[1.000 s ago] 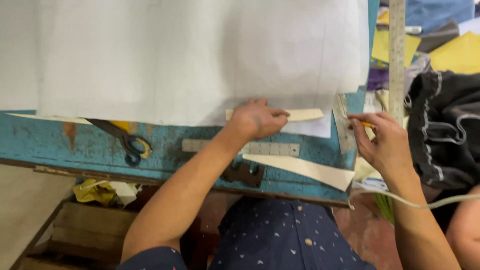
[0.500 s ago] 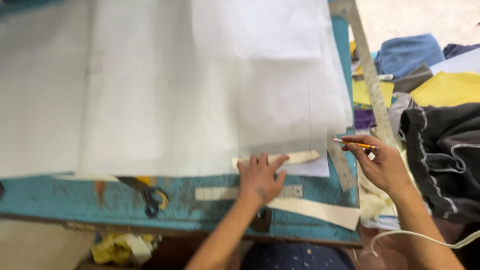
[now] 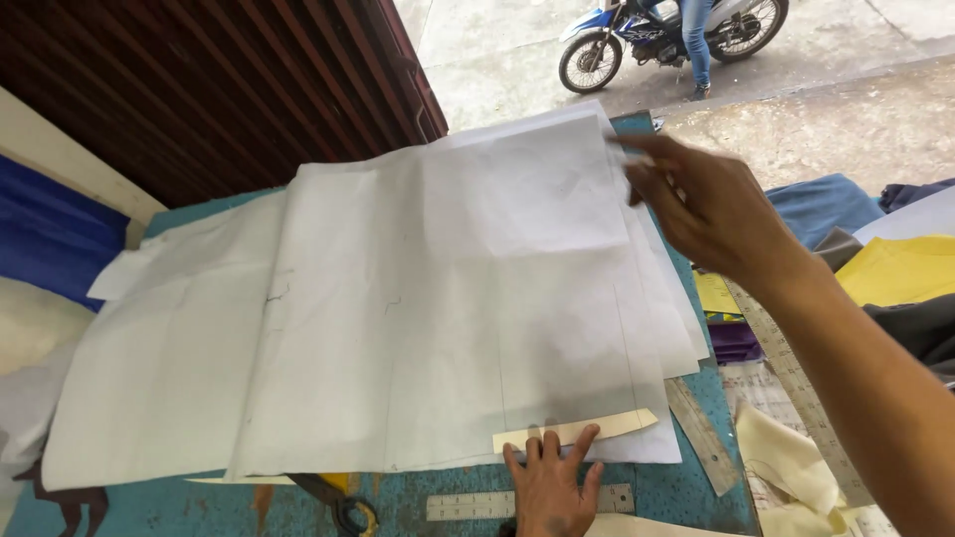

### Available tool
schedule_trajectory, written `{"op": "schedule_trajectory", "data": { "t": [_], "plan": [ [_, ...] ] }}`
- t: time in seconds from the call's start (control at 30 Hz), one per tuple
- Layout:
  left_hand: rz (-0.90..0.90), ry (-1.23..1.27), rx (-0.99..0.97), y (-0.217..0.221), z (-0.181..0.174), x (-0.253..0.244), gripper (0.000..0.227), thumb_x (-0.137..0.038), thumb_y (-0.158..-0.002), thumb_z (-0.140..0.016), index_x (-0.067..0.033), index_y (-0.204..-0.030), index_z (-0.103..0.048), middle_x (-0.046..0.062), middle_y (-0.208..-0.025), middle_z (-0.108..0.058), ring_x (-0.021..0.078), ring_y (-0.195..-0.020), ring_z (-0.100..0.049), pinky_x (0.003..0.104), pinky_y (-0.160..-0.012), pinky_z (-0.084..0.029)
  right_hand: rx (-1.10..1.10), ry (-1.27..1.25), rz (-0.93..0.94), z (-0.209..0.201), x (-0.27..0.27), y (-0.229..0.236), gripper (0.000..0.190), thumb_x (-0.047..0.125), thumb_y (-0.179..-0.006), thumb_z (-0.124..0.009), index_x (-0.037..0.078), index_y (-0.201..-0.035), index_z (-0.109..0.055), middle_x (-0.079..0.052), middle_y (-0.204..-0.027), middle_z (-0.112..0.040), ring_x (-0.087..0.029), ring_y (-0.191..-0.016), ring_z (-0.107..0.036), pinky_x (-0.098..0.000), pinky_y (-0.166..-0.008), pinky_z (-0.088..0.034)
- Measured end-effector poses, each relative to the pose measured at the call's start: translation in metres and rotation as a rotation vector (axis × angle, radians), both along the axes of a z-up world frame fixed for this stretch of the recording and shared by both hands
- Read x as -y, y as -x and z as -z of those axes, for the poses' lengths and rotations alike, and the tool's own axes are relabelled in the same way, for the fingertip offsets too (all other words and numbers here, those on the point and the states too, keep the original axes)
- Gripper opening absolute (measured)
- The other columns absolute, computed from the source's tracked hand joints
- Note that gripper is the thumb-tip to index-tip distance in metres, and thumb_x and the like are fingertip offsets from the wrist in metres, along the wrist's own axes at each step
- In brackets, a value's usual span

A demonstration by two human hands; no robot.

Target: The person uses a pencil and a ruler to draw straight lines and patterns on a large sheet of white paper placed on a blue table. They repeatedly reposition the ruler and pencil to create a grid-like design.

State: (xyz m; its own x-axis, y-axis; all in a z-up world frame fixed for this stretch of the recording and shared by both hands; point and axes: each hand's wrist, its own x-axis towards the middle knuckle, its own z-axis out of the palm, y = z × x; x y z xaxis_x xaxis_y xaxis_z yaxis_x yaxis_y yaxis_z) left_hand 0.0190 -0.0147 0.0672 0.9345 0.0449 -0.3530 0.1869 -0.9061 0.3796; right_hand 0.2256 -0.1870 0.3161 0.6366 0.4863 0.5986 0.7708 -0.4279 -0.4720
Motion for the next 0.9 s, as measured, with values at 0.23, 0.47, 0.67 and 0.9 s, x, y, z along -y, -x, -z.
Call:
{"op": "schedule_trajectory", "data": {
  "t": [0.23, 0.47, 0.67, 0.9],
  "plan": [
    [-0.001, -0.085, 0.079, -0.004, 0.024, 0.003, 0.056, -0.058, -0.101, -0.033, -0.0435, -0.155, -0.040, 0.012, -0.134, -0.042, 0.0372, -0.123, -0.036, 0.078, -0.107, -0.014, 0.052, 0.004, -0.083, -0.094, -0.044, -0.011, 0.056, 0.019, -0.113, -0.039, 0.013, -0.165, -0.021, -0.007, -0.063, -0.063, -0.026, -0.051, -0.056, -0.0423, -0.058, -0.043],
    [-0.007, -0.201, 0.263, -0.006, 0.066, 0.001, 0.060, -0.072, -0.099, -0.029, -0.0490, -0.151, -0.048, 0.008, -0.112, -0.050, 0.0354, -0.103, -0.046, 0.072, -0.092, -0.026, 0.059, 0.053, -0.050, -0.126, -0.074, -0.041, 0.055, 0.021, -0.113, -0.036, 0.023, -0.165, -0.016, -0.013, -0.053, -0.049, -0.035, -0.046, -0.046, -0.0480, -0.059, -0.042],
    [-0.032, -0.198, 0.343, -0.006, 0.083, -0.002, 0.061, -0.074, -0.098, -0.026, -0.0516, -0.150, -0.049, 0.006, -0.109, -0.050, 0.0351, -0.101, -0.048, 0.076, -0.093, -0.027, 0.128, -0.037, -0.063, -0.125, -0.071, -0.057, 0.016, 0.019, -0.114, -0.041, 0.005, -0.116, -0.049, -0.008, -0.067, -0.051, -0.028, -0.057, -0.048, -0.0468, -0.054, -0.035],
    [-0.042, -0.248, 0.387, -0.006, 0.094, -0.001, 0.060, -0.075, -0.098, -0.026, -0.0536, -0.148, -0.051, 0.005, -0.105, -0.051, 0.0334, -0.096, -0.049, 0.074, -0.091, -0.029, 0.091, 0.038, -0.059, -0.129, -0.066, -0.045, 0.051, 0.022, -0.111, -0.042, 0.011, -0.161, -0.035, -0.018, -0.066, -0.067, -0.037, -0.064, -0.066, -0.0500, -0.066, -0.047]
  ]
}}
